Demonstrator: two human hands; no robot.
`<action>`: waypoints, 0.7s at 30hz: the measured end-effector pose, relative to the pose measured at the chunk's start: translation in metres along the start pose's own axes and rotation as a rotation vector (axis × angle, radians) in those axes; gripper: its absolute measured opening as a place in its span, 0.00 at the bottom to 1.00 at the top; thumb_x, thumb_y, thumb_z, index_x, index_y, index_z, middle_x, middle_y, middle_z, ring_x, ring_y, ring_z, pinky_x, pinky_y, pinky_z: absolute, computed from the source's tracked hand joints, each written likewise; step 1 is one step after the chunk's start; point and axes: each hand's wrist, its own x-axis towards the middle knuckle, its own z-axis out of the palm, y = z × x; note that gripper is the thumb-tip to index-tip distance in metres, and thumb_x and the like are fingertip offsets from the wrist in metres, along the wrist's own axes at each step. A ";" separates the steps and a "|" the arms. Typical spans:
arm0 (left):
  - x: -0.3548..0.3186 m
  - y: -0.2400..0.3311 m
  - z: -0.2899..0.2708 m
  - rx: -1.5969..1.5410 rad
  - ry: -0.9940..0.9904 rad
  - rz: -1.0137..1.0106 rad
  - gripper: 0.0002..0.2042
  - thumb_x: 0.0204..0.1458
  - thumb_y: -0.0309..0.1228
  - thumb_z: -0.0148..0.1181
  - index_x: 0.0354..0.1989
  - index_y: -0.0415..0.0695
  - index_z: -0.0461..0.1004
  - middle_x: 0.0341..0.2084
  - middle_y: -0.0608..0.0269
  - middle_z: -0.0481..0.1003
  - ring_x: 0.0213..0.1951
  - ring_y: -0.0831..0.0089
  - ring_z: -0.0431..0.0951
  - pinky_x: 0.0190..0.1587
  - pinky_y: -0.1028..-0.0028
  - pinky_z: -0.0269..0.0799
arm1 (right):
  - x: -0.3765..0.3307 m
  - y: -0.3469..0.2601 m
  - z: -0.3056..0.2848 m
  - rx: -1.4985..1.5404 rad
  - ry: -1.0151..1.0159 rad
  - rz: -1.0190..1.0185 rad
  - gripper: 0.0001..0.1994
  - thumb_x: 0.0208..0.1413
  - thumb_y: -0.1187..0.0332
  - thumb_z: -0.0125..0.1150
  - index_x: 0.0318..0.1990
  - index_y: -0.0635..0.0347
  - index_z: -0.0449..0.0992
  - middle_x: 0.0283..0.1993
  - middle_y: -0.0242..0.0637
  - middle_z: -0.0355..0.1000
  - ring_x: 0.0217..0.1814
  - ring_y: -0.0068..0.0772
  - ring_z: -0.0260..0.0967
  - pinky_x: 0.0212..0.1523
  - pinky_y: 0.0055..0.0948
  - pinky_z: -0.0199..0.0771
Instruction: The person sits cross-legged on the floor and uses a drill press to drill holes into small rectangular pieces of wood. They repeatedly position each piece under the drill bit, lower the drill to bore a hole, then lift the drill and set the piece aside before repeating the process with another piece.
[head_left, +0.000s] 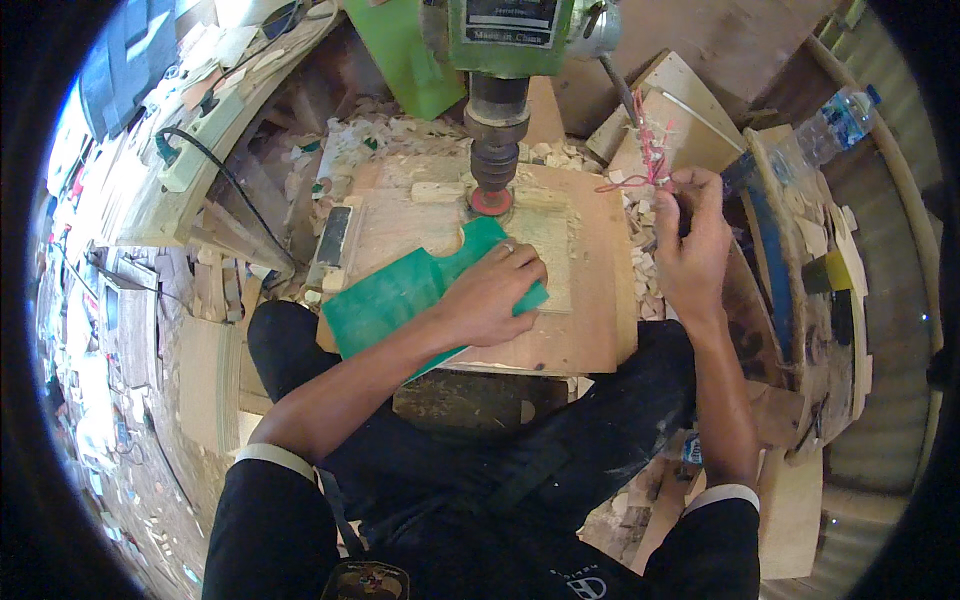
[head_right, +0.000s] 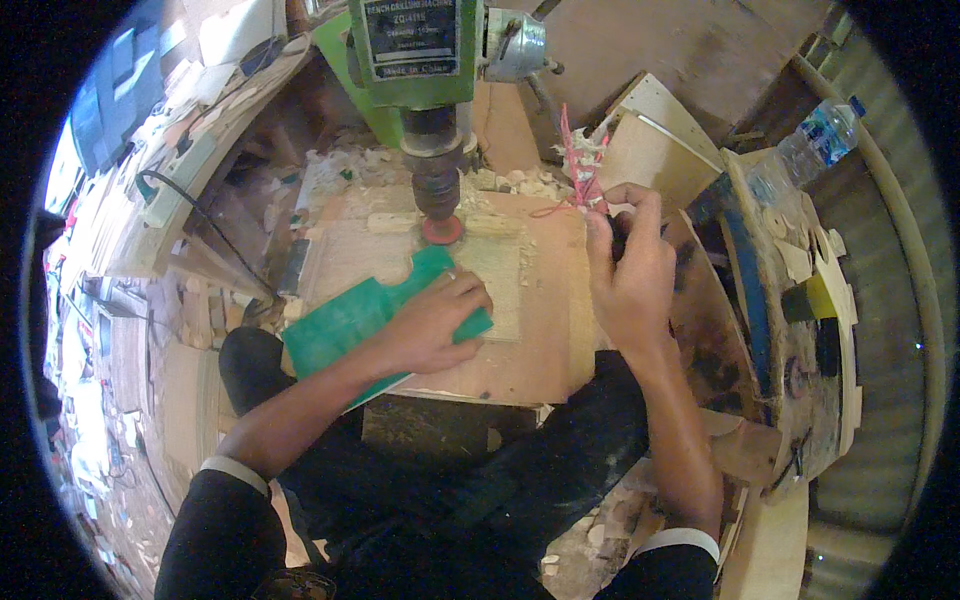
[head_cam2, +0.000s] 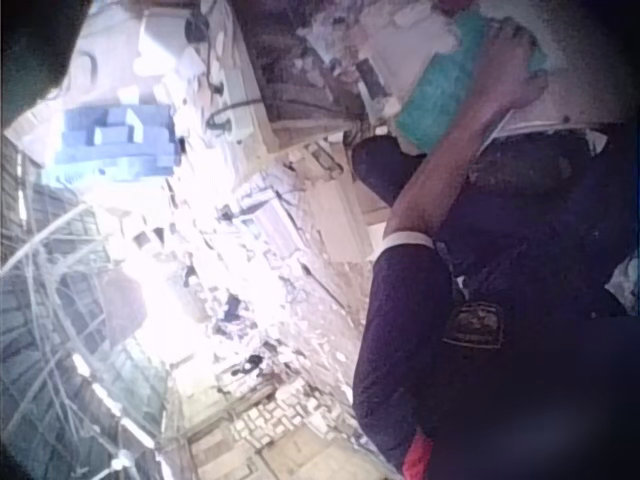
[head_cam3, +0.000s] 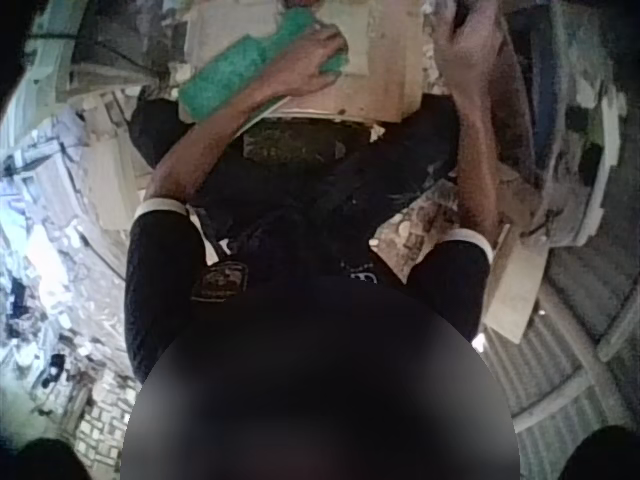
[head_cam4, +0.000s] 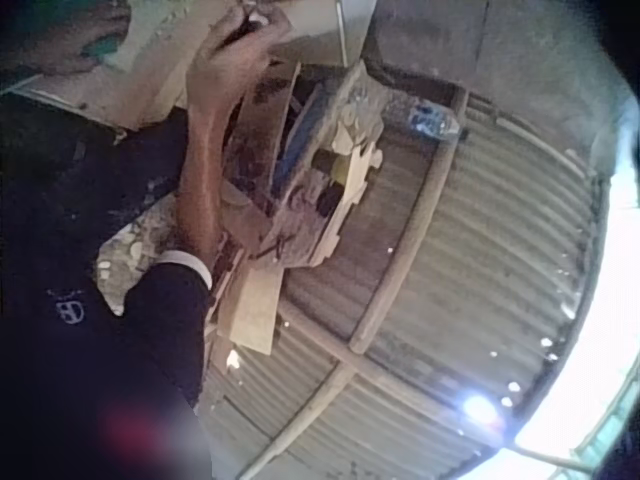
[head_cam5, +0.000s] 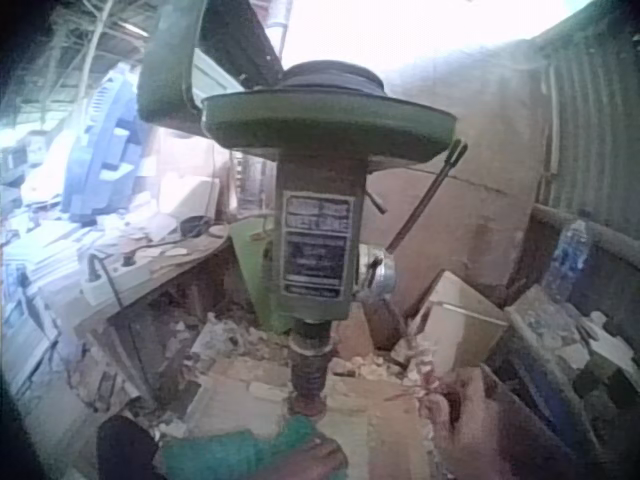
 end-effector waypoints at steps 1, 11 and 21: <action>0.000 0.000 0.000 -0.006 -0.009 -0.024 0.20 0.43 0.31 0.66 0.46 0.39 0.72 0.46 0.50 0.69 0.54 0.47 0.69 0.59 0.53 0.66 | 0.000 0.000 -0.001 0.015 -0.026 0.014 0.10 0.67 0.71 0.59 0.51 0.63 0.68 0.26 0.46 0.74 0.23 0.44 0.73 0.26 0.40 0.67; 0.000 0.001 0.001 0.067 -0.027 -0.026 0.20 0.43 0.31 0.66 0.46 0.40 0.71 0.46 0.51 0.69 0.54 0.48 0.68 0.59 0.55 0.65 | 0.003 0.004 -0.002 -0.108 -0.165 -0.010 0.11 0.68 0.64 0.58 0.46 0.66 0.74 0.30 0.57 0.75 0.32 0.63 0.75 0.31 0.49 0.71; 0.000 0.004 0.001 0.080 -0.015 -0.016 0.21 0.42 0.31 0.67 0.46 0.40 0.71 0.46 0.52 0.69 0.52 0.48 0.68 0.57 0.55 0.66 | 0.017 0.036 0.015 -0.113 -0.360 0.068 0.14 0.66 0.62 0.61 0.42 0.67 0.76 0.27 0.59 0.75 0.31 0.67 0.75 0.32 0.53 0.71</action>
